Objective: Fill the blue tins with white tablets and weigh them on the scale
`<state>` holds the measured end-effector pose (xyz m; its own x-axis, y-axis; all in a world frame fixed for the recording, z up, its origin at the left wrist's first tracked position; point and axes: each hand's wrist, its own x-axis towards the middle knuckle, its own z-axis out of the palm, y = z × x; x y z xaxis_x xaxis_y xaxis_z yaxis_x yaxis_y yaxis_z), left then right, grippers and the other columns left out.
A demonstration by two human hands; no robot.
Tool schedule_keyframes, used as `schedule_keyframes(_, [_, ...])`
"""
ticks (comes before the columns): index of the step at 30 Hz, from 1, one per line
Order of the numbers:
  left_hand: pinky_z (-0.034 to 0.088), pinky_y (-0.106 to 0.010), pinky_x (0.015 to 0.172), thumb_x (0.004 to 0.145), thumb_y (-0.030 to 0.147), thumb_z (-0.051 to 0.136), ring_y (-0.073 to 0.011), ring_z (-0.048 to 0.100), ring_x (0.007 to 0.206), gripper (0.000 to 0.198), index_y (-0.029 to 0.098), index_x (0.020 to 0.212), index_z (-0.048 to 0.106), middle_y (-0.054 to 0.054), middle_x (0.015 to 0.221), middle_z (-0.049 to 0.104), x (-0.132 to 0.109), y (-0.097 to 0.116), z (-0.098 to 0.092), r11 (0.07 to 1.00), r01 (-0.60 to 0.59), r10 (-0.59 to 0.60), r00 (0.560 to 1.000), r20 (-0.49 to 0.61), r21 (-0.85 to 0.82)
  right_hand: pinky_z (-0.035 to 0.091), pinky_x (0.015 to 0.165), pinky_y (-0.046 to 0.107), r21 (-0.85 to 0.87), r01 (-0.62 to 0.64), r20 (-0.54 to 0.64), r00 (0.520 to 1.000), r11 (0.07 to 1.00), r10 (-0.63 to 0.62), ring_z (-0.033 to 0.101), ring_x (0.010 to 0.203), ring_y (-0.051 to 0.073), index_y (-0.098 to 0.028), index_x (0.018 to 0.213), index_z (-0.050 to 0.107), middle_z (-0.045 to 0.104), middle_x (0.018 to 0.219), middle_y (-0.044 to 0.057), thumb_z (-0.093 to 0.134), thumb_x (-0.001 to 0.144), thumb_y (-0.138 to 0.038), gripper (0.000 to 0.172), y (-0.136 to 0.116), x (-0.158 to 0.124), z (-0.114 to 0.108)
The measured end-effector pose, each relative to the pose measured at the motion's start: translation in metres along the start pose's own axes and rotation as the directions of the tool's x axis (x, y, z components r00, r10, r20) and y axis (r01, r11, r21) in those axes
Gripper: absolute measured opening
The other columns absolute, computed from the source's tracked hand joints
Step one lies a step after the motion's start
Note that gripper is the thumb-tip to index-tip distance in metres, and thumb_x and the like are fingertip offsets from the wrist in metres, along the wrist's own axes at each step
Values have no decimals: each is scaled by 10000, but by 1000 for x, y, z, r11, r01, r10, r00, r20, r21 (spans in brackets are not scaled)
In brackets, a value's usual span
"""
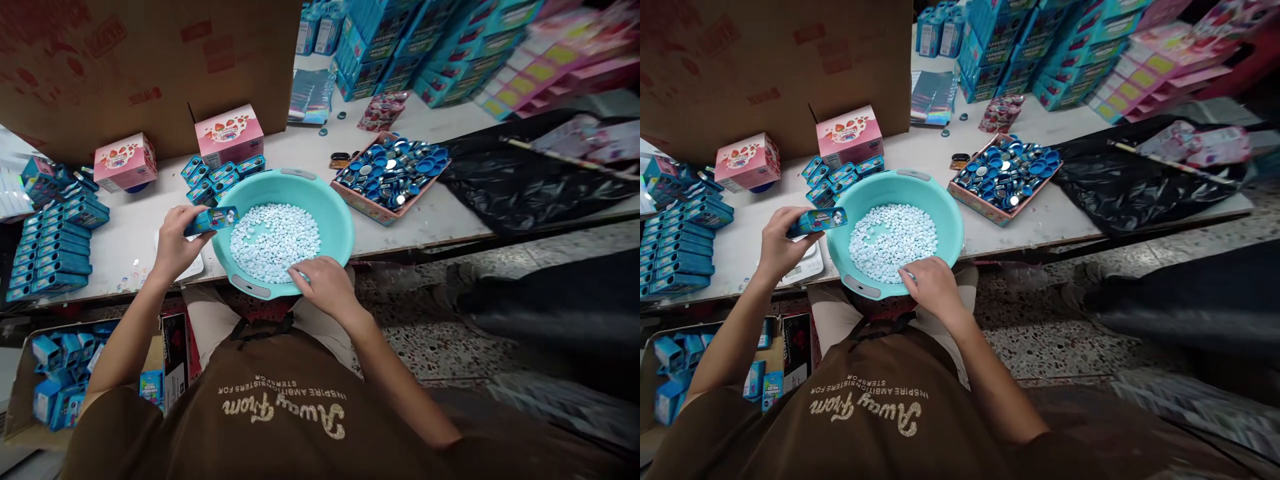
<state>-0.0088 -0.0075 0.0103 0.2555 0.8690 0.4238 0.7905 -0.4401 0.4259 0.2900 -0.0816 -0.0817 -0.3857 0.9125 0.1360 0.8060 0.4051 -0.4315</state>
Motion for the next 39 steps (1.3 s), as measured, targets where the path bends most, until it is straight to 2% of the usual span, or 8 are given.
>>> schedule_keyframes(5, [538,-341,891,678,403,840,-196,639,945,426,218,1028,681,-22,992,696,-4,-9,2,950,139,-170,981,-90,-279,369,779,335,6,1,0,1000,1000,-1,654,780,210,-181,827,731,762,830,64,430,1000,-334,379,1,0,0])
schedule_keyframes(12, [553,-337,913,534,522,901,-189,680,966,623,221,994,609,-30,999,700,-34,-82,15,639,268,-536,828,-167,-721,363,769,336,-29,22,-64,998,999,-23,646,749,205,-178,813,724,767,827,56,421,1003,-334,390,2,-3,6])
schedule_keyframes(19, [548,-368,958,414,543,918,-213,677,999,727,220,967,573,-30,988,697,-64,-145,15,631,405,-672,711,-206,-662,376,762,344,-68,10,-31,999,998,-12,655,750,217,-183,813,732,771,831,68,403,999,-344,411,3,-6,8])
schedule_keyframes(25, [551,-403,935,480,557,870,-243,673,1011,700,205,1000,562,-76,1037,702,-81,-182,24,620,452,-687,708,-166,-641,417,760,356,-76,-4,-25,1000,997,2,669,764,245,-189,818,739,771,837,99,411,976,-354,400,5,-10,11])
schedule_keyframes(30, [546,-441,961,502,504,878,-271,670,1030,658,181,993,581,-97,1051,706,-92,-190,34,572,476,-691,718,-80,-668,438,736,360,-96,18,5,1000,995,-17,684,777,259,-192,862,745,778,863,99,384,986,-408,438,10,-13,14])
schedule_keyframes(35, [491,-434,1047,577,522,860,-284,610,1203,790,199,1215,526,-139,1237,645,-105,-191,35,634,457,-609,792,-39,-624,458,744,365,-112,27,21,999,993,-25,697,790,263,-186,868,749,779,867,97,389,983,-409,439,12,-15,13])
schedule_keyframes(37, [446,-428,1090,662,588,795,-265,575,1265,807,231,1307,469,-145,1299,612,-118,-191,30,679,465,-624,773,-113,-569,464,756,370,-114,13,30,1000,993,-9,698,795,266,-191,871,752,779,876,102,394,978,-401,429,12,-16,13])
schedule_keyframes(39, [419,-420,1104,775,667,657,-241,576,1262,715,239,1312,462,-143,1277,620,-134,-192,24,711,494,-666,703,-252,-501,470,766,379,-113,0,41,999,994,5,700,810,273,-195,880,755,779,887,108,396,975,-395,422,11,-16,13])
